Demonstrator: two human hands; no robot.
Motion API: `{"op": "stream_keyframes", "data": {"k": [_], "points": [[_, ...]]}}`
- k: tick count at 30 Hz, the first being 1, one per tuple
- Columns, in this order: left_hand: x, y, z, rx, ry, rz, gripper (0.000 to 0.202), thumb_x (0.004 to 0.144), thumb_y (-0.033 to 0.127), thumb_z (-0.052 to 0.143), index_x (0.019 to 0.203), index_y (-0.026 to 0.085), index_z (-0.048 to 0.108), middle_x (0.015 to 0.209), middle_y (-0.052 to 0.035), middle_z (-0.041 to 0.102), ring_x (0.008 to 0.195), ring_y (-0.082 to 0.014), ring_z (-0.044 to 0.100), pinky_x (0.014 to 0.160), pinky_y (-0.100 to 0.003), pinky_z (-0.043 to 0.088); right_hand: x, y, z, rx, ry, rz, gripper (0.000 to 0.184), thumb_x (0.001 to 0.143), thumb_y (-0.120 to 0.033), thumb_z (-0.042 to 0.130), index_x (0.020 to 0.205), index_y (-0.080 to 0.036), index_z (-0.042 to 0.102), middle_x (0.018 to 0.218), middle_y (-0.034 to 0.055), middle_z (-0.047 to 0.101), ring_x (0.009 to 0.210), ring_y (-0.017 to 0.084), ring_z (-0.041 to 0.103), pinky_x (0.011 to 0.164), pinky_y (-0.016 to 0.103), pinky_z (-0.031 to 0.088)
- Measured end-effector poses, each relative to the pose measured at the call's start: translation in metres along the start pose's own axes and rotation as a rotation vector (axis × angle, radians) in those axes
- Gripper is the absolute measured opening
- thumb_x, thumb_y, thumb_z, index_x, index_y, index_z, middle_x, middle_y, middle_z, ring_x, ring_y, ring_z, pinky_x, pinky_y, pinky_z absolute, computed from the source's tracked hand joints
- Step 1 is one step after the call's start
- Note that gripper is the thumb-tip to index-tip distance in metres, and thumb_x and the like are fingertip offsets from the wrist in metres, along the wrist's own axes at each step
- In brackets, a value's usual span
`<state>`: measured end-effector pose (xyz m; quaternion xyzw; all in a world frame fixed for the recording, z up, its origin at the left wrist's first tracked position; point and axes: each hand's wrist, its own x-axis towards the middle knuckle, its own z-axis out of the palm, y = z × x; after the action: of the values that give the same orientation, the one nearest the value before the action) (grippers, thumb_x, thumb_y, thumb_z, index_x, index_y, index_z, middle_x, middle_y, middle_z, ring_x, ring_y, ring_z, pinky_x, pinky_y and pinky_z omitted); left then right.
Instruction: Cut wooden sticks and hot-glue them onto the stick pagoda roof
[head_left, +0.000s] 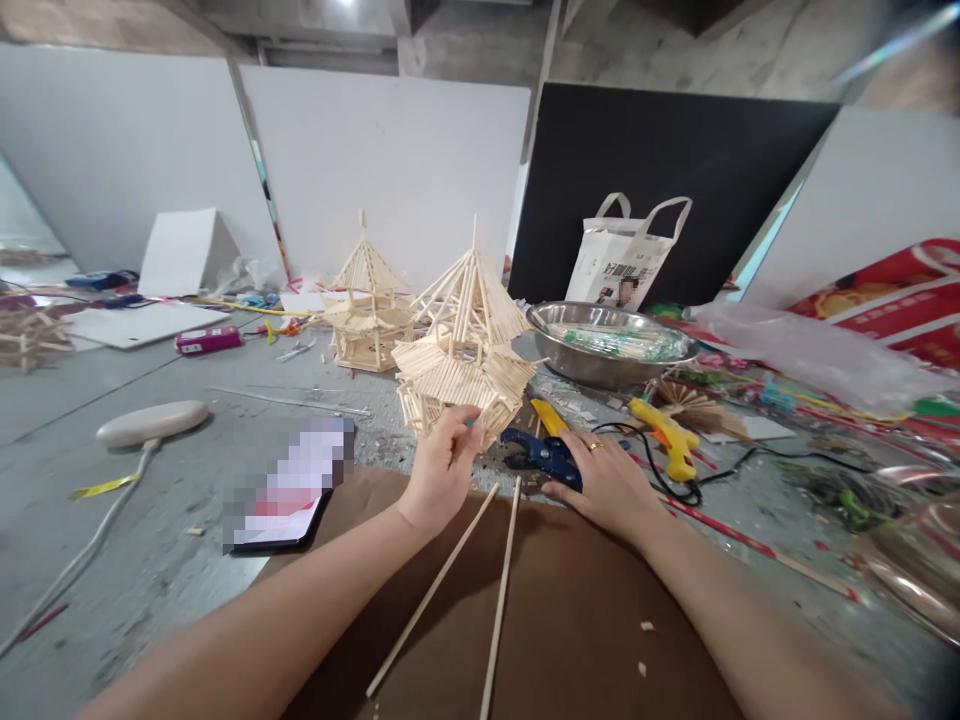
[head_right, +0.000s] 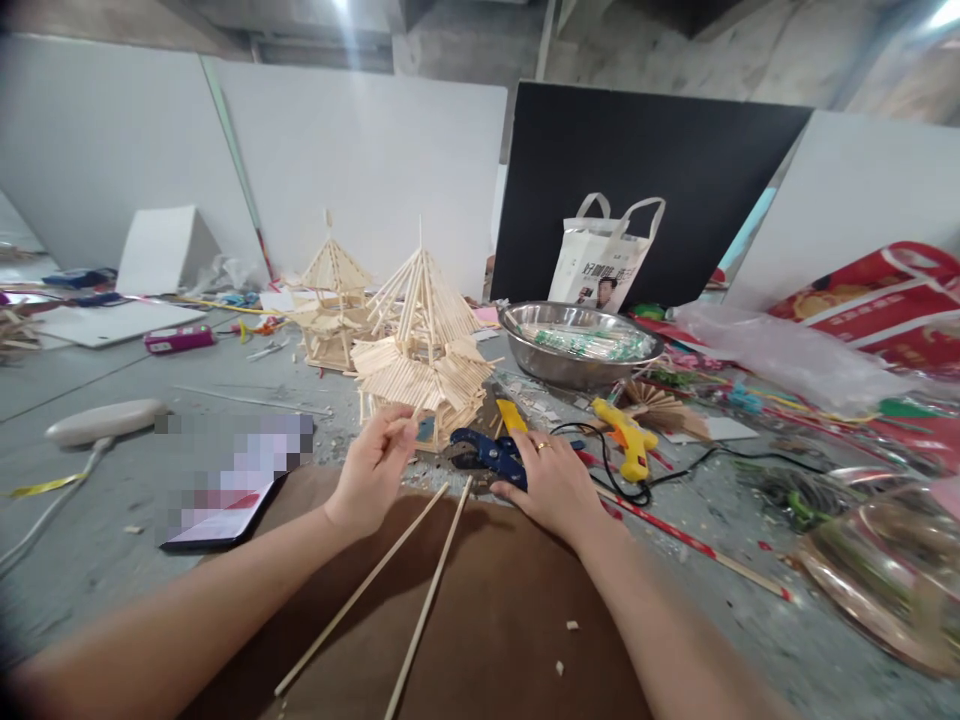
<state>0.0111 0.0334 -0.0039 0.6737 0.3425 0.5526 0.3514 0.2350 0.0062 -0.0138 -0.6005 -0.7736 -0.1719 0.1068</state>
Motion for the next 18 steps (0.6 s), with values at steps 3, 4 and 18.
{"op": "stream_keyframes", "data": {"k": [3,4,18], "points": [[0.015,0.012,-0.005,-0.038,0.082,-0.031,0.020,0.082,0.030,0.038,0.098,0.018,0.043,0.057,0.0041,0.041,0.048,-0.0064,0.035,0.046,-0.020,0.028,0.000,0.001,0.002,0.013,-0.011,-0.027,0.067,0.071,-0.060,0.040,0.118,-0.011,0.043,0.110,0.0139,0.052,0.101,0.027,0.046,0.087,0.039,0.035],[0.021,0.017,-0.008,-0.053,0.084,-0.034,0.021,0.082,0.029,0.038,0.100,0.018,0.042,0.060,0.0032,0.045,0.047,-0.0062,0.035,0.045,-0.020,0.028,0.000,0.001,0.002,0.017,-0.013,-0.041,0.067,0.072,-0.059,0.040,0.120,-0.012,0.042,0.112,0.0141,0.051,0.103,0.027,0.044,0.087,0.040,0.034],[0.081,0.039,-0.019,-0.249,0.420,-0.320,0.018,0.074,0.032,0.052,0.066,0.016,0.047,0.056,0.0026,0.057,0.028,-0.0011,0.032,0.032,-0.017,0.020,0.000,0.002,0.004,0.052,-0.014,-0.077,0.062,0.076,-0.054,0.037,0.122,-0.013,0.040,0.123,0.0158,0.044,0.113,0.028,0.039,0.088,0.045,0.033]]}}
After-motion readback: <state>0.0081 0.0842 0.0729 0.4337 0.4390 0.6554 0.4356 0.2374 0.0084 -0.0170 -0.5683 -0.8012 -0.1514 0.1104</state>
